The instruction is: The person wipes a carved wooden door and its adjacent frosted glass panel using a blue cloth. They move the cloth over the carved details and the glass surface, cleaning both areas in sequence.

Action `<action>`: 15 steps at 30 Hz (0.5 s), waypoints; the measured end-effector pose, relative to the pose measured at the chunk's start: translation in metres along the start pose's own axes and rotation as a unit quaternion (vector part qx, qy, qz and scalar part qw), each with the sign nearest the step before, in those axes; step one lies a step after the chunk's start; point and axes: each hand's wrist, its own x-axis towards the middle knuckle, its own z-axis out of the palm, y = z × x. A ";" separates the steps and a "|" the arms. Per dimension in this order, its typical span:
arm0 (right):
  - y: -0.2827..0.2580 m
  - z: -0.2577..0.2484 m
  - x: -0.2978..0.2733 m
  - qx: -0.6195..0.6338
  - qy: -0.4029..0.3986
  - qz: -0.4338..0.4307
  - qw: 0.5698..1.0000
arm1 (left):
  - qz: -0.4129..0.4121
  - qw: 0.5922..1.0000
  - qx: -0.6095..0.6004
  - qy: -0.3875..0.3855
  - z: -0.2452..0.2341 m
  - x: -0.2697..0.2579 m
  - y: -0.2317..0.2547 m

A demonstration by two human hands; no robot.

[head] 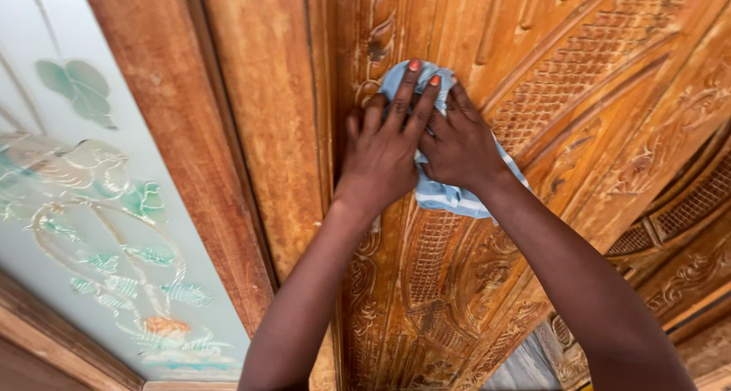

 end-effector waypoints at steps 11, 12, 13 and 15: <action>0.011 -0.009 -0.016 0.009 -0.115 -0.044 0.992 | 0.084 0.995 -0.033 -0.037 0.014 0.003 -0.001; 0.008 -0.009 -0.023 -0.018 -0.085 -0.053 0.995 | 0.079 0.996 -0.034 -0.022 0.016 0.001 -0.001; 0.005 -0.008 -0.032 -0.026 -0.080 -0.040 0.996 | 0.073 0.997 -0.034 -0.007 0.017 -0.001 -0.001; -0.006 -0.002 -0.049 -0.044 -0.068 -0.017 0.997 | 0.056 0.998 -0.028 0.008 0.018 -0.003 0.000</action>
